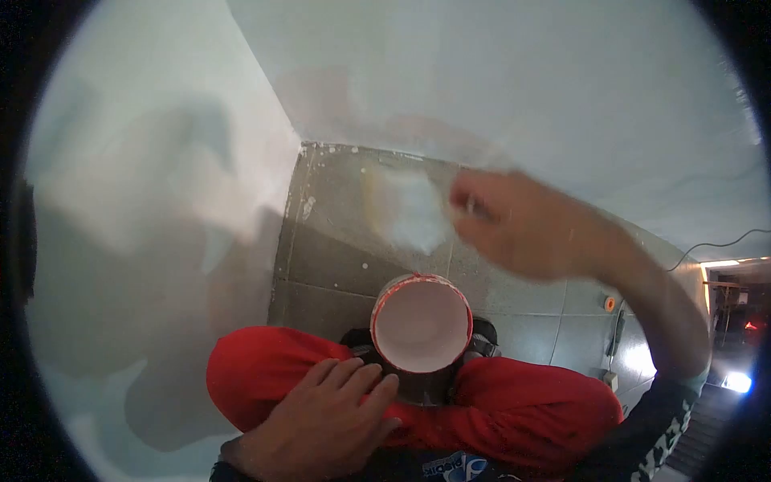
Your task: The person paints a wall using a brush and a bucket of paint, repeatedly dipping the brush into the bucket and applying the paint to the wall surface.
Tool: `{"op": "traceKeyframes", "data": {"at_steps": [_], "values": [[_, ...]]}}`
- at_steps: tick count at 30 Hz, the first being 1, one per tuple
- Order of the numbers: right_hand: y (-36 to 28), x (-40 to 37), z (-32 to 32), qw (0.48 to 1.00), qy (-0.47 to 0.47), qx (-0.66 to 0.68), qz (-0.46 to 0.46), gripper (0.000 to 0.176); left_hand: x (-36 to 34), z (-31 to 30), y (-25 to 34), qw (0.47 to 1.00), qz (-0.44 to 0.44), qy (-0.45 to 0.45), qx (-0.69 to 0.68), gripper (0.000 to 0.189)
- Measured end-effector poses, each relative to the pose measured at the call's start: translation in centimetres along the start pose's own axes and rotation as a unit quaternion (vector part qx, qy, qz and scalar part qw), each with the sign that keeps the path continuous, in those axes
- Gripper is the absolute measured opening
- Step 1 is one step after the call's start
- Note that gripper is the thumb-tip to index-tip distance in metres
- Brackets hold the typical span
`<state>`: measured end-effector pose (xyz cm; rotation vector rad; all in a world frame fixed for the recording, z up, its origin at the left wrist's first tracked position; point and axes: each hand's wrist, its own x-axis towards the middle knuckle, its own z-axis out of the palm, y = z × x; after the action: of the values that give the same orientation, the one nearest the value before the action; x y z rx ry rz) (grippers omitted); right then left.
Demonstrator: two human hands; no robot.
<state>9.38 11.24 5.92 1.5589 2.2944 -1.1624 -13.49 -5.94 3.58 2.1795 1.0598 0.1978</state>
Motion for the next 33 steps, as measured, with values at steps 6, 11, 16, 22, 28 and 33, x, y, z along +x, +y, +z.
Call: {"op": "traceKeyframes", "data": {"at_steps": [6, 11, 16, 22, 28, 33], "values": [[4.7, -1.5, 7.2, 0.975, -0.193, -0.083, 0.069, 0.028, 1.5, 0.2, -0.1, 0.995, -0.056, -0.074, 0.027, 0.043], [6.2, -1.2, 12.1, 0.969, -0.195, -0.15, -0.021, 0.028, 1.8, 1.6, -0.2, 0.997, -0.076, -0.022, 0.021, 0.041], [7.5, -0.5, 16.4, 0.978, -0.13, -0.144, -0.079, 0.054, 3.0, 1.8, 0.6, 0.994, -0.101, -0.035, 0.038, 0.042], [9.8, 0.7, 20.8, 0.971, -0.078, -0.15, -0.169, 0.042, 4.3, 1.9, 1.1, 0.988, -0.12, -0.081, 0.044, 0.045], [11.0, 2.5, 23.5, 0.967, -0.097, -0.165, -0.167, 0.037, 4.7, 2.1, 1.0, 0.988, -0.115, -0.09, 0.041, 0.044], [11.3, 3.1, 24.3, 0.964, -0.075, -0.178, -0.181, 0.036, 4.5, 2.3, 0.5, 0.991, -0.103, -0.071, 0.041, 0.041]]}}
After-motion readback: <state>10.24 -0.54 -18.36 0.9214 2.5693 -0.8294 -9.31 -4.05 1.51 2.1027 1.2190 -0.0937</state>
